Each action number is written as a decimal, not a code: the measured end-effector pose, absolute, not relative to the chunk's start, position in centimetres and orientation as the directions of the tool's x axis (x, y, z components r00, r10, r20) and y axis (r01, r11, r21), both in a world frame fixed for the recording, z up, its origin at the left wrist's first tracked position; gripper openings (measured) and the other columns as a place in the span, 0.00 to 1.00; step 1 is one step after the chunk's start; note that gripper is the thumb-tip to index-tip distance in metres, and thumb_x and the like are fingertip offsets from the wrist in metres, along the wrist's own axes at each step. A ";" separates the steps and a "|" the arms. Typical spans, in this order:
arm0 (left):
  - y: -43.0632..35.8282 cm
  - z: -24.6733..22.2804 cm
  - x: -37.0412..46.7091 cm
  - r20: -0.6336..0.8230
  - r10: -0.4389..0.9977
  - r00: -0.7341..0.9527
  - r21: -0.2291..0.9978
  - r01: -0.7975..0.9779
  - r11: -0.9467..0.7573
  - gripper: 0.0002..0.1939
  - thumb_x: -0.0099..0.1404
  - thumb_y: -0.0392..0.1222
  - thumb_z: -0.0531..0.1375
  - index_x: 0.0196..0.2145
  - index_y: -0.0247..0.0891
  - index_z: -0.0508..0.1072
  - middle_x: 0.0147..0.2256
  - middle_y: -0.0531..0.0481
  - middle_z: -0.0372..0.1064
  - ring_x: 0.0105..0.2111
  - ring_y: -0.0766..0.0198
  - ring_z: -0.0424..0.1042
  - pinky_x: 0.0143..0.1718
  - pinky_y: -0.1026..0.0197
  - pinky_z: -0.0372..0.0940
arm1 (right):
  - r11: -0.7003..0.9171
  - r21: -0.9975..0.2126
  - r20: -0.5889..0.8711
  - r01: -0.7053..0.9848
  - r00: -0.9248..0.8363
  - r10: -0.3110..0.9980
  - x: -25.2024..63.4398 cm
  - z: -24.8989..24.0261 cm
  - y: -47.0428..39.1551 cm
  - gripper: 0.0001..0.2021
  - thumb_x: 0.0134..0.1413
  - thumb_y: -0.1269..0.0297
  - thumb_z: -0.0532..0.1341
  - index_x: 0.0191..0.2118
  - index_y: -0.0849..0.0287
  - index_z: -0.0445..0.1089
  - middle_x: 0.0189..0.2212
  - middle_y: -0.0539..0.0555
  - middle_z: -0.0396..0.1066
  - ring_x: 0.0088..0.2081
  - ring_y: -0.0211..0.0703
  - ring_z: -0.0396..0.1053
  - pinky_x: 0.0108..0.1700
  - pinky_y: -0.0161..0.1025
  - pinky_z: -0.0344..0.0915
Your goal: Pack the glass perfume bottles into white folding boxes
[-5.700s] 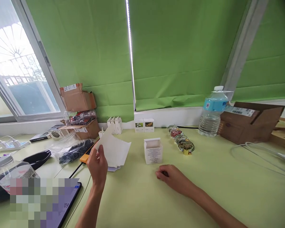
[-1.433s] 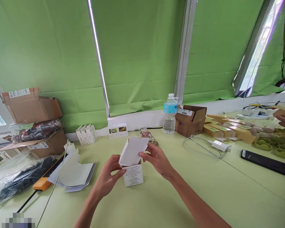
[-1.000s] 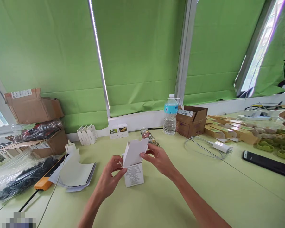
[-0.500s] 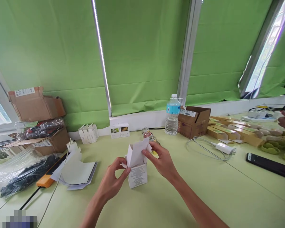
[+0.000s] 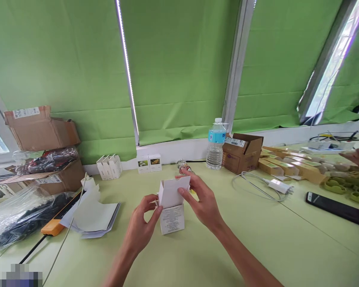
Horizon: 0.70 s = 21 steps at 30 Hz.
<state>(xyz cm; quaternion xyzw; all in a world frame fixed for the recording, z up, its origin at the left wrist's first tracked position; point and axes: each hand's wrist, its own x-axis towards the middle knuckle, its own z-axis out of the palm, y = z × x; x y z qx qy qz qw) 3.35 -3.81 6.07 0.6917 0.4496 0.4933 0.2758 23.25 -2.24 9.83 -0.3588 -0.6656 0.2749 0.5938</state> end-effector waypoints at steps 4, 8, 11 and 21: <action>-3.8 6.1 3.4 0.412 0.905 0.111 0.829 0.366 -0.422 0.15 0.64 0.49 0.57 0.47 0.44 0.67 0.48 0.46 0.70 0.43 0.57 0.74 0.44 0.53 0.69 | 0.659 -0.726 0.667 0.198 -0.029 0.744 23.4 10.1 -2.3 0.11 0.58 0.58 0.59 0.46 0.50 0.71 0.53 0.54 0.68 0.54 0.51 0.64 0.53 0.46 0.63; -3.8 6.3 3.4 0.403 0.905 0.135 0.833 0.356 -0.423 0.14 0.65 0.49 0.56 0.47 0.45 0.68 0.48 0.47 0.71 0.43 0.57 0.74 0.42 0.56 0.70 | 0.681 -0.696 0.688 0.228 -0.061 0.723 23.4 10.1 -2.3 0.09 0.60 0.60 0.57 0.42 0.50 0.74 0.50 0.54 0.70 0.54 0.51 0.64 0.54 0.48 0.61; -3.9 6.3 3.4 0.392 0.910 0.134 0.839 0.354 -0.414 0.14 0.66 0.50 0.54 0.48 0.45 0.67 0.50 0.46 0.70 0.43 0.57 0.74 0.36 0.59 0.70 | 0.696 -0.676 0.704 0.242 -0.064 0.707 23.4 10.2 -2.4 0.09 0.60 0.60 0.57 0.42 0.49 0.74 0.49 0.53 0.71 0.53 0.51 0.65 0.55 0.48 0.61; -3.7 6.2 3.3 0.431 0.894 0.119 0.810 0.385 -0.442 0.15 0.66 0.49 0.55 0.48 0.43 0.70 0.48 0.47 0.72 0.44 0.58 0.73 0.44 0.57 0.69 | 0.710 -0.644 0.719 0.284 -0.093 0.689 23.2 10.3 -2.4 0.09 0.61 0.60 0.56 0.41 0.50 0.72 0.46 0.54 0.72 0.50 0.50 0.66 0.53 0.46 0.61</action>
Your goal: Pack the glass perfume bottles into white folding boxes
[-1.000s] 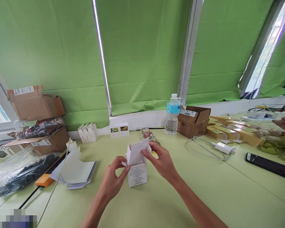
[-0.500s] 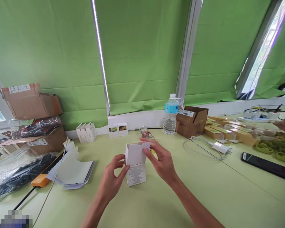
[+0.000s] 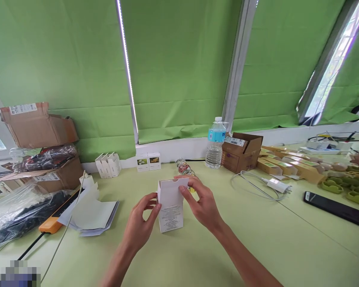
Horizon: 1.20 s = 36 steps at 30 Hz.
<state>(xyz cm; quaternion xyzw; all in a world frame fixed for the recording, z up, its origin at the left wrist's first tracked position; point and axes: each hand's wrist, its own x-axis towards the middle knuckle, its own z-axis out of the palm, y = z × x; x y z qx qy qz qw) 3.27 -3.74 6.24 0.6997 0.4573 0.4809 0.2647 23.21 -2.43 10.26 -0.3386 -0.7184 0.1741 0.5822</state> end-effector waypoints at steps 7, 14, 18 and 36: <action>-3.9 6.3 3.3 0.385 0.913 0.137 0.833 0.376 -0.407 0.16 0.67 0.50 0.53 0.49 0.42 0.68 0.49 0.45 0.71 0.44 0.57 0.72 0.44 0.55 0.69 | 0.721 -0.595 0.732 0.356 -0.130 0.669 23.4 9.9 -2.1 0.09 0.62 0.61 0.54 0.43 0.52 0.71 0.48 0.54 0.70 0.54 0.50 0.63 0.55 0.47 0.59; -3.8 6.2 3.3 0.407 0.900 0.158 0.807 0.399 -0.435 0.15 0.68 0.48 0.53 0.49 0.43 0.67 0.50 0.47 0.69 0.43 0.60 0.72 0.46 0.55 0.67 | 0.729 -0.563 0.734 0.389 -0.170 0.657 23.6 9.7 -2.1 0.10 0.64 0.63 0.52 0.45 0.52 0.68 0.48 0.55 0.70 0.54 0.49 0.63 0.54 0.48 0.61; -3.8 6.1 3.4 0.420 0.892 0.168 0.802 0.391 -0.452 0.16 0.68 0.47 0.54 0.52 0.44 0.65 0.51 0.48 0.68 0.43 0.61 0.72 0.46 0.56 0.67 | 0.728 -0.513 0.727 0.455 -0.220 0.650 23.5 9.2 -2.0 0.07 0.62 0.63 0.54 0.40 0.54 0.68 0.50 0.55 0.69 0.56 0.49 0.60 0.56 0.49 0.60; -3.7 5.7 3.1 0.421 0.898 0.130 0.793 0.427 -0.434 0.20 0.62 0.47 0.60 0.51 0.45 0.64 0.47 0.49 0.71 0.42 0.59 0.73 0.45 0.53 0.69 | 0.776 -0.359 0.674 0.518 -0.431 0.599 23.6 8.7 -1.9 0.10 0.55 0.70 0.60 0.35 0.49 0.78 0.53 0.52 0.67 0.61 0.52 0.53 0.58 0.53 0.57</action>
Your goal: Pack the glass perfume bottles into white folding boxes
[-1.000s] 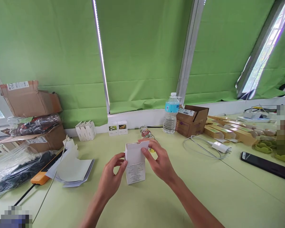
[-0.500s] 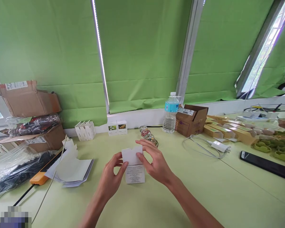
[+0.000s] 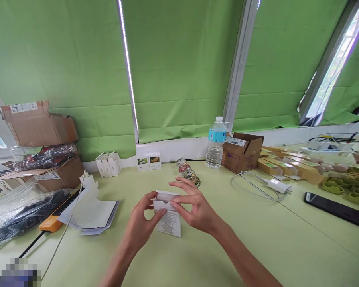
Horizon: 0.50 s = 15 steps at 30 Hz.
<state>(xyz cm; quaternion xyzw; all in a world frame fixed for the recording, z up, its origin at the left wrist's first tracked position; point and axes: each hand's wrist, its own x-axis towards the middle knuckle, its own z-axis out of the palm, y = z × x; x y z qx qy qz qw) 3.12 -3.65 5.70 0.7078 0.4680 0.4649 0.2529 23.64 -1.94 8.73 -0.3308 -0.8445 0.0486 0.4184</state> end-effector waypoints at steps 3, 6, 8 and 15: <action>-3.6 5.7 3.1 0.445 0.885 0.137 0.762 0.461 -0.454 0.20 0.62 0.46 0.60 0.51 0.47 0.64 0.48 0.50 0.69 0.43 0.61 0.71 0.45 0.54 0.68 | 0.787 -0.344 0.675 0.512 -0.447 0.587 23.8 8.8 -2.0 0.10 0.54 0.70 0.61 0.34 0.49 0.78 0.53 0.52 0.68 0.61 0.52 0.53 0.58 0.53 0.57; -3.5 5.5 3.0 0.467 0.875 0.130 0.726 0.508 -0.463 0.18 0.62 0.45 0.60 0.50 0.48 0.65 0.47 0.52 0.68 0.42 0.62 0.70 0.45 0.55 0.68 | 0.796 -0.323 0.673 0.512 -0.467 0.574 23.8 8.8 -2.1 0.09 0.53 0.70 0.61 0.34 0.49 0.79 0.53 0.52 0.68 0.61 0.53 0.52 0.58 0.53 0.57; -3.4 5.3 2.9 0.469 0.874 0.129 0.711 0.532 -0.460 0.18 0.63 0.44 0.60 0.51 0.49 0.64 0.48 0.52 0.67 0.43 0.62 0.69 0.45 0.56 0.67 | 0.796 -0.316 0.670 0.516 -0.473 0.572 23.7 8.7 -2.1 0.09 0.53 0.69 0.61 0.34 0.49 0.79 0.53 0.52 0.67 0.62 0.53 0.52 0.58 0.53 0.58; -3.2 4.9 2.7 0.417 0.896 0.152 0.675 0.609 -0.417 0.26 0.63 0.42 0.58 0.57 0.53 0.57 0.53 0.51 0.64 0.43 0.60 0.71 0.44 0.55 0.68 | 0.792 -0.309 0.666 0.526 -0.475 0.575 23.7 8.6 -2.0 0.10 0.55 0.67 0.60 0.40 0.48 0.77 0.55 0.52 0.66 0.62 0.53 0.53 0.58 0.54 0.58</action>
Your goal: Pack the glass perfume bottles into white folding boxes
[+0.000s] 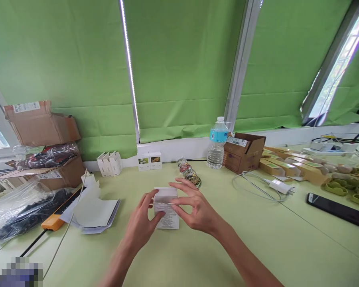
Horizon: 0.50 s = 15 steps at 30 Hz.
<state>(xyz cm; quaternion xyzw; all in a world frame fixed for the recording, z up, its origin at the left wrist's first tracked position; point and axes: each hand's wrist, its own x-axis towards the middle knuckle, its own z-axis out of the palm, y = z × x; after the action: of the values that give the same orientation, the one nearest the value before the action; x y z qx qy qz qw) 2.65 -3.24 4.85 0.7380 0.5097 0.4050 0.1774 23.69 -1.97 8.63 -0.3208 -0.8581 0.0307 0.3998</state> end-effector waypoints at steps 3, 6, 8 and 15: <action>-3.2 4.7 2.5 0.445 0.885 0.136 0.626 0.660 -0.415 0.28 0.65 0.42 0.56 0.60 0.52 0.54 0.54 0.47 0.63 0.44 0.57 0.71 0.42 0.54 0.68 | 0.785 -0.319 0.675 0.531 -0.455 0.581 23.5 8.9 -2.2 0.16 0.57 0.64 0.58 0.52 0.51 0.70 0.57 0.55 0.63 0.61 0.52 0.54 0.60 0.53 0.58; -3.0 4.5 2.3 0.453 0.885 0.109 0.616 0.680 -0.398 0.32 0.66 0.43 0.54 0.64 0.52 0.44 0.54 0.45 0.64 0.46 0.55 0.71 0.42 0.52 0.67 | 0.730 -0.380 0.670 0.568 -0.375 0.640 23.3 8.8 -2.2 0.23 0.60 0.61 0.56 0.60 0.52 0.59 0.58 0.56 0.62 0.60 0.50 0.57 0.59 0.52 0.59; -2.9 4.3 2.2 0.446 0.890 0.096 0.628 0.675 -0.388 0.36 0.66 0.43 0.54 0.65 0.52 0.39 0.55 0.45 0.64 0.46 0.55 0.71 0.43 0.52 0.67 | 0.662 -0.449 0.643 0.600 -0.297 0.706 23.3 8.5 -2.0 0.26 0.61 0.58 0.54 0.63 0.51 0.53 0.58 0.56 0.61 0.56 0.50 0.62 0.55 0.50 0.64; -2.4 4.1 1.9 0.450 0.892 0.053 0.645 0.671 -0.365 0.37 0.65 0.43 0.54 0.65 0.52 0.39 0.55 0.46 0.64 0.46 0.57 0.71 0.43 0.53 0.67 | 0.474 -0.530 0.337 0.703 -0.338 0.879 23.5 7.2 -1.5 0.21 0.61 0.54 0.52 0.58 0.54 0.61 0.47 0.58 0.72 0.44 0.51 0.71 0.40 0.43 0.67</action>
<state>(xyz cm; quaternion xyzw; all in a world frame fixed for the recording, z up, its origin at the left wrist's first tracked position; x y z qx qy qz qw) 1.91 -2.42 4.07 0.7135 0.5476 0.4167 0.1322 23.51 -1.48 7.23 -0.4915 -0.8046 0.1469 0.2992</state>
